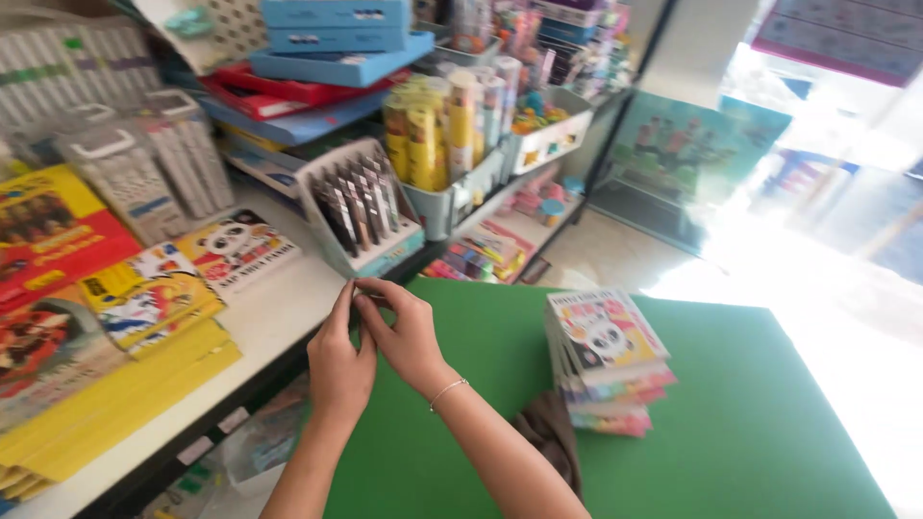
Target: Wipe down toy packaging with a cloth and stack it neatly on a table or shelf.
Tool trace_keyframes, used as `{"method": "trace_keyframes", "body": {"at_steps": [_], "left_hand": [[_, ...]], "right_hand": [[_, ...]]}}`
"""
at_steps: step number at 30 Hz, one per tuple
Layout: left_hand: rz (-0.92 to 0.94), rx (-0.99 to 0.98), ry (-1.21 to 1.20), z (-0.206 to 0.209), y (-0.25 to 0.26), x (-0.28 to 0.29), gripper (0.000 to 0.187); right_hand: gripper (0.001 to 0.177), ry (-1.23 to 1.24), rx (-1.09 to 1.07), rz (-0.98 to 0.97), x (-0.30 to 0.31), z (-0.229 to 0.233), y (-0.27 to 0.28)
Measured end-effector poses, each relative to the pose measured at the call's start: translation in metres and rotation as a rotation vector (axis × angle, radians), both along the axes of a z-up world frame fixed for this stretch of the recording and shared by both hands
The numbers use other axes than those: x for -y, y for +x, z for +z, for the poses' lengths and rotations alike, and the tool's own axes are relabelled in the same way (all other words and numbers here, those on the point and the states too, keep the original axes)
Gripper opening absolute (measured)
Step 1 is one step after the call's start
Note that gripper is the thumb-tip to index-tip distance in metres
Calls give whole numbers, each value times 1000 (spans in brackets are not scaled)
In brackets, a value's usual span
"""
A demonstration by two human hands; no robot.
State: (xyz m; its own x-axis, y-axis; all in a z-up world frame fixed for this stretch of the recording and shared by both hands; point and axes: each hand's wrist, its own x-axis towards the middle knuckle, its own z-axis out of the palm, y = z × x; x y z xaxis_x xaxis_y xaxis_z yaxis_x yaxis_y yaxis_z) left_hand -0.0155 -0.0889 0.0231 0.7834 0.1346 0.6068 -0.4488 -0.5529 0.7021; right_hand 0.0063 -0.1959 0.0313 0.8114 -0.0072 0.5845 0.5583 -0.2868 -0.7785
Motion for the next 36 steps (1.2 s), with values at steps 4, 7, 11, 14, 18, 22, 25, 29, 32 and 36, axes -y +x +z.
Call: {"method": "trace_keyframes", "body": {"at_steps": [4, 7, 11, 14, 18, 22, 25, 29, 32, 36], "left_hand": [[-125, 27, -12, -19, -36, 43, 49], [-229, -15, -16, -31, -57, 79, 49], [-380, 41, -7, -44, -82, 129, 53], [-478, -4, 12, -53, -79, 168, 55], [-563, -319, 21, -84, -45, 224, 73], [-602, -241, -9, -152, 6, 261, 81], [-624, -521, 52, -156, 15, 269, 79], [-638, -439, -64, -166, 9, 254, 82], [-649, -523, -275, -127, -27, 221, 82], [-664, -569, -759, -110, -49, 165, 78]], "right_hand": [[29, 35, -68, -97, 48, -14, -50], [28, 36, -9, -155, 88, -27, -84], [29, 93, -31, -234, 142, -45, -122], [27, -74, 95, -444, 191, -51, -132], [28, -419, 181, -982, 269, -76, -119], [53, -411, 6, -1135, 332, -116, -92], [60, -345, -429, -1055, 342, -125, -86], [63, -105, -373, -931, 319, -127, -97], [60, -57, -256, -900, 278, -122, -114], [49, -198, -39, -845, 207, -109, -143]]}}
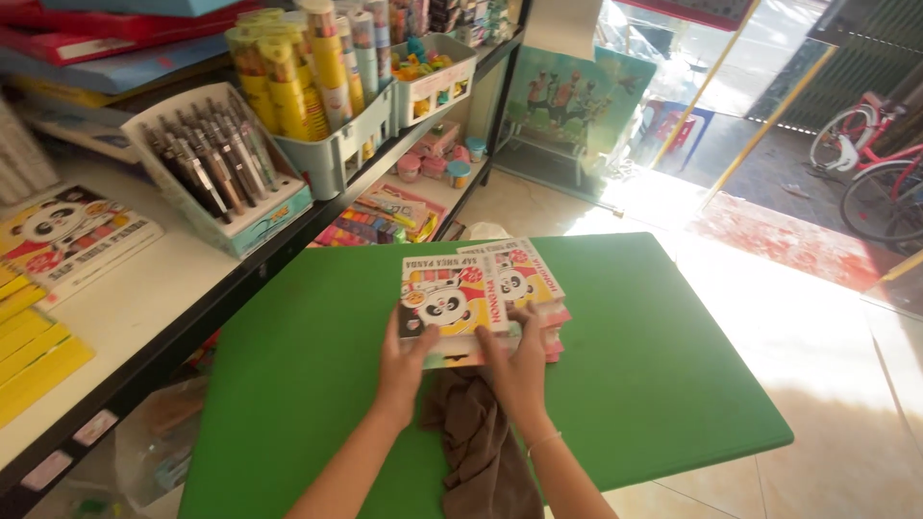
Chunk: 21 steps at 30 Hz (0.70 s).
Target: Wipe down toy packaging with a cloth and stack it neatly on a table or shelf.
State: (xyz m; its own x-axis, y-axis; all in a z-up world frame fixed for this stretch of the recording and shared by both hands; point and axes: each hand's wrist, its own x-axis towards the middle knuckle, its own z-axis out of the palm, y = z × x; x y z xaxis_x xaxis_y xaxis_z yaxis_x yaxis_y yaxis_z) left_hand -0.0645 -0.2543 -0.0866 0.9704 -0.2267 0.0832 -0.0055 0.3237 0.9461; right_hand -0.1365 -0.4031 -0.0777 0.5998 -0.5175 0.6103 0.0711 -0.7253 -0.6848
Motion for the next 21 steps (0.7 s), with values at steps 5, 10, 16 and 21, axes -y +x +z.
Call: {"method": "trace_keyframes", "body": {"at_steps": [5, 10, 16, 21], "left_hand": [[133, -188, 51, -45, 8, -117, 58], [76, -286, 395, -86, 37, -213, 46], [-99, 10, 1116, -40, 40, -208, 45], [-108, 377, 1391, -50, 22, -186, 58]], "right_hand": [[54, 390, -140, 435, -37, -29, -26], [88, -510, -220, 456, -48, -31, -38], [53, -547, -405, 253, -28, -94, -19], [25, 58, -186, 207, -70, -13, -30]]}}
